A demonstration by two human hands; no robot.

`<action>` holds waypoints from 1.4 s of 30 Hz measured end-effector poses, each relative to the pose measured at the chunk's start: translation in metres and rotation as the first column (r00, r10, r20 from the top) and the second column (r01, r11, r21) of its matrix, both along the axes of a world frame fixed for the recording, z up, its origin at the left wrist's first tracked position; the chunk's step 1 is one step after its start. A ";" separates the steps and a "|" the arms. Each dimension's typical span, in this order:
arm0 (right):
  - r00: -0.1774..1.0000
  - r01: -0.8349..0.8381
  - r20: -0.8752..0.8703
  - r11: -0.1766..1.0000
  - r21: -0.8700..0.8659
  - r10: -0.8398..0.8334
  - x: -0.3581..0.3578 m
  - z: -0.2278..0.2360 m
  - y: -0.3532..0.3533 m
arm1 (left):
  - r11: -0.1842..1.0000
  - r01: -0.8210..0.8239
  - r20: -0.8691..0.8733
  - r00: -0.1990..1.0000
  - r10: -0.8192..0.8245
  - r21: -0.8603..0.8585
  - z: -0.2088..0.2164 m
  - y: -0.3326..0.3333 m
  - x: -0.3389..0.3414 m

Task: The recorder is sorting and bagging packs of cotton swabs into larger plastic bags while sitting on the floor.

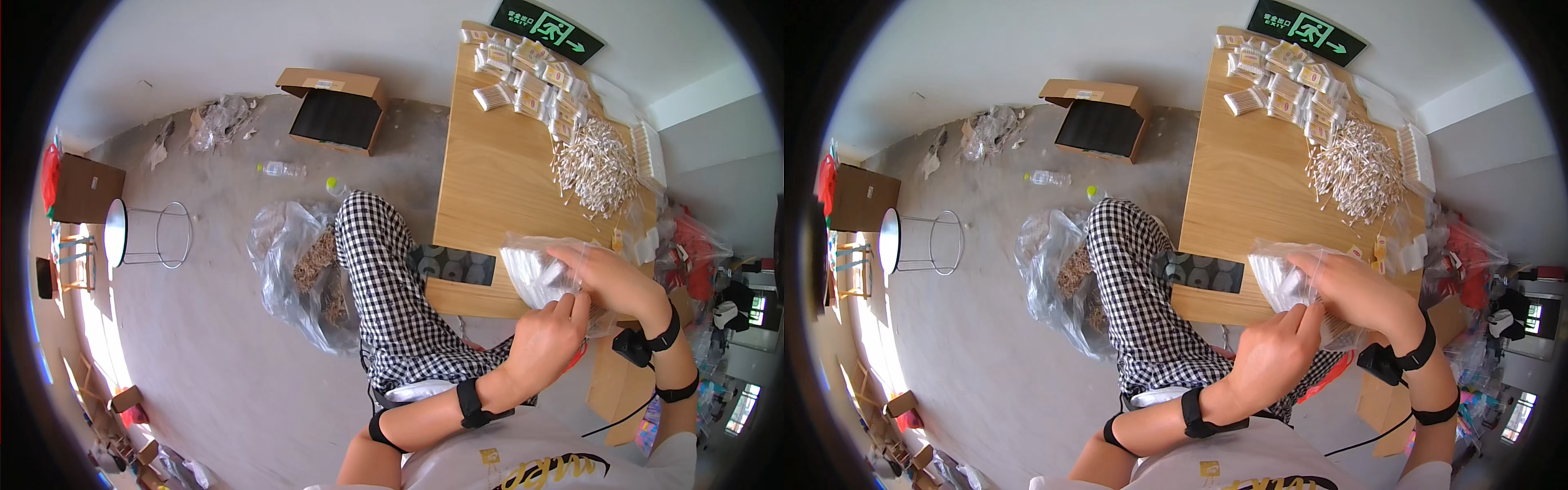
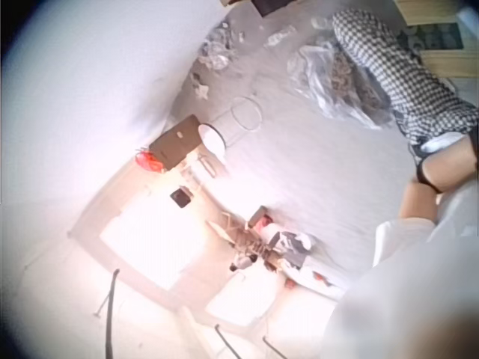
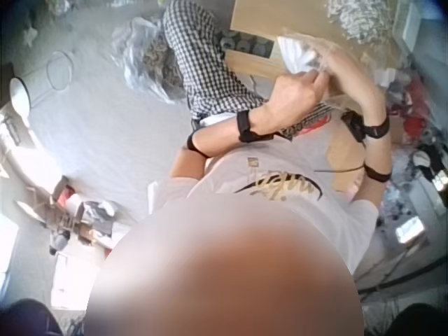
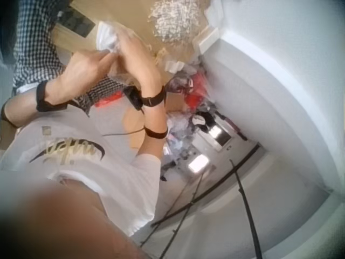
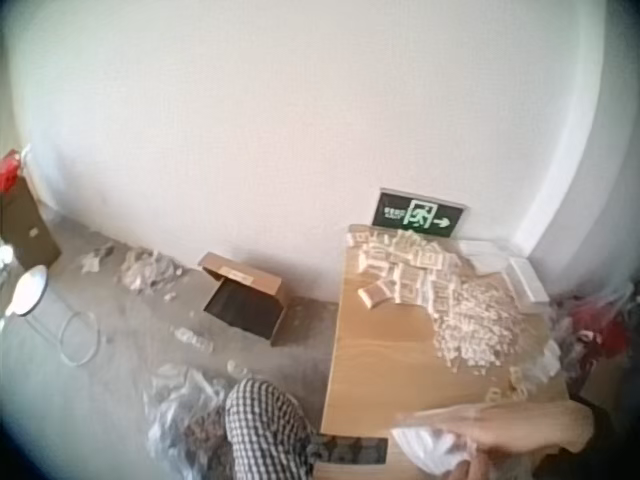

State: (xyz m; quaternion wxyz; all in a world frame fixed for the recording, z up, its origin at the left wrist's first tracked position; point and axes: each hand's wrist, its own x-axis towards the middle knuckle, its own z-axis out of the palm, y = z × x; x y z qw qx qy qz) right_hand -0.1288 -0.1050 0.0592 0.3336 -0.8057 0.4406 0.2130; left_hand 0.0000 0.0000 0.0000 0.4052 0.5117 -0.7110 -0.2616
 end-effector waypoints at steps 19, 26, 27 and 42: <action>0.986 0.013 0.167 0.975 -0.222 0.025 0.005 0.011 0.015 | 0.998 -0.054 -0.104 0.993 0.057 0.024 0.004 -0.007 -0.005; 0.987 0.032 0.161 0.965 -0.262 0.011 0.000 0.009 0.020 | 0.963 -0.199 -0.287 0.926 0.246 0.183 0.007 -0.035 0.008; 0.987 0.033 0.162 0.964 -0.263 0.011 -0.001 0.008 0.019 | 0.963 -0.198 -0.286 0.926 0.244 0.182 0.004 -0.039 0.008; 0.995 -0.001 0.100 0.995 -0.101 0.011 -0.009 0.018 0.016 | 0.991 -0.072 -0.275 0.956 0.100 0.111 -0.006 -0.036 0.016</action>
